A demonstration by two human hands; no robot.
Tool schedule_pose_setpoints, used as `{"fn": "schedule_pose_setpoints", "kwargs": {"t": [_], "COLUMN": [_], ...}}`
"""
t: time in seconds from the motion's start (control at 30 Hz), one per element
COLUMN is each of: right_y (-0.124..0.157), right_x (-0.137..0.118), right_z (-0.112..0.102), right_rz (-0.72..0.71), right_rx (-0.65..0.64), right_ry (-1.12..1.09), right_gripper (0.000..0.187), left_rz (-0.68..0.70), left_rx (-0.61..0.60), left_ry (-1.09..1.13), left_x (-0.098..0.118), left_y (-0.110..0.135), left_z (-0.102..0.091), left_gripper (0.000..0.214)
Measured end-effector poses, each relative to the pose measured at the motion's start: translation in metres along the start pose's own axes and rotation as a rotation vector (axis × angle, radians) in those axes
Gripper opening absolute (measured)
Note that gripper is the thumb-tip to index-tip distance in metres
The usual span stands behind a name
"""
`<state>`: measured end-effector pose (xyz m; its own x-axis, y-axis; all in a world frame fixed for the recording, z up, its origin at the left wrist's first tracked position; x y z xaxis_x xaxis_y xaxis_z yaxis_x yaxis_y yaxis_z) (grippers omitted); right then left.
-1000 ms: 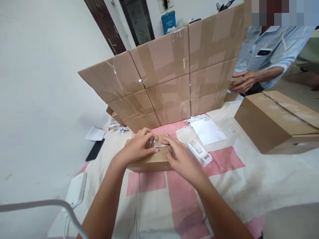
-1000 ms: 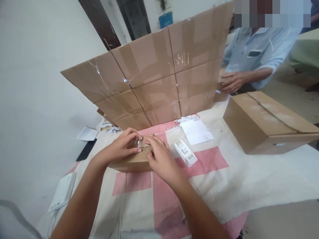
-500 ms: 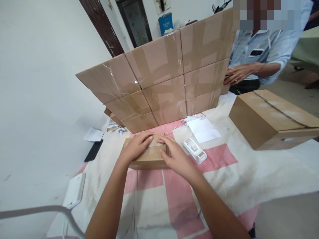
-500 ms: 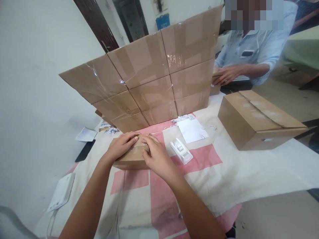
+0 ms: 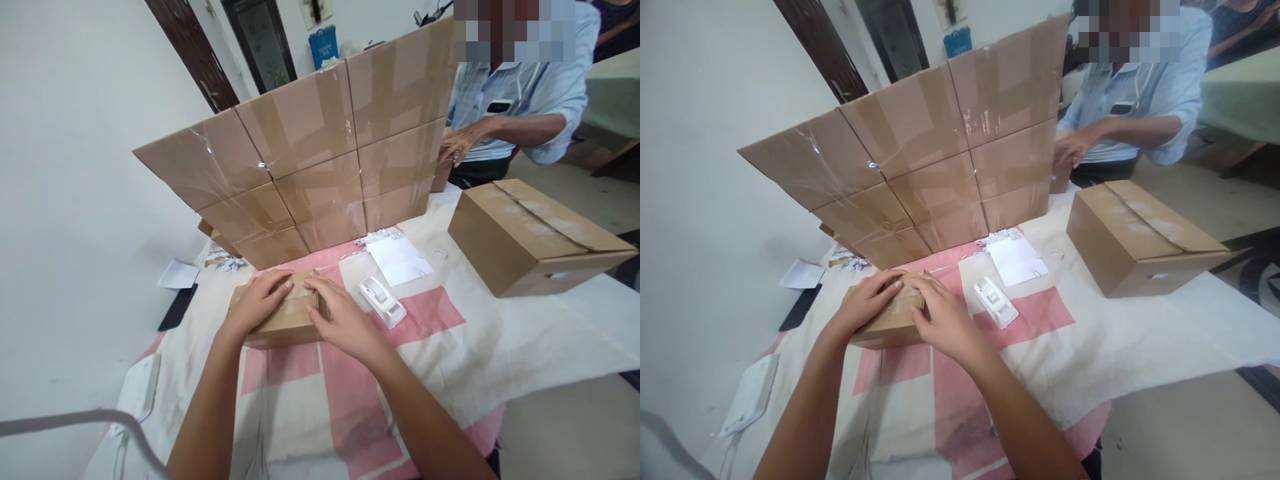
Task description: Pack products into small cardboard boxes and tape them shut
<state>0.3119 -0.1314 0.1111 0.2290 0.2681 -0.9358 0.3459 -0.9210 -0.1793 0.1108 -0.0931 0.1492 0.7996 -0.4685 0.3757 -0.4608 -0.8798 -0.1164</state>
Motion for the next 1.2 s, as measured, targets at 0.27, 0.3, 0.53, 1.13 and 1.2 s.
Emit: {"fn": "schedule_pose_setpoints", "kwargs": {"t": [0.27,0.3,0.53,1.13,1.2], "right_y": [0.002,0.005,-0.012,-0.063,-0.064], "right_x": [0.010,0.015,0.074,0.171,0.172], "right_z": [-0.037,-0.052,-0.164,-0.184,-0.183], "right_rz": [0.106,0.142,0.320,0.399,0.415], "right_rx": [0.389,0.447,0.493,0.527,0.528], "right_ry": [-0.081,-0.072,0.405,0.863,0.874], "right_gripper": [0.029,0.027,0.022,0.049,0.048], "left_rz": [-0.244,-0.242,-0.191,0.399,0.111], "left_rx": [0.112,0.114,0.090,0.365,0.195], "left_ry": [-0.029,-0.043,-0.129,0.220,0.228], "left_x": [-0.054,-0.056,-0.053,0.107,0.085], "left_y": [0.041,0.044,0.029,-0.143,-0.185], "left_z": [-0.018,-0.020,-0.018,0.099,0.126], "left_gripper": [0.052,0.052,0.049,0.032,0.026]}}
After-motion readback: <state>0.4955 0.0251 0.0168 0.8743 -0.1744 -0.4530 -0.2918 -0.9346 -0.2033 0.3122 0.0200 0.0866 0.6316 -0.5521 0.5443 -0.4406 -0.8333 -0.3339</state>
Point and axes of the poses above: each hand's wrist, its own y-axis away from the middle knuckle, its own z-axis out of the palm, x = y × z, the point moved 3 cm from there along -y, towards the middle knuckle, and after that the axes turned 13 degrees about z, right-handed, at the moved point
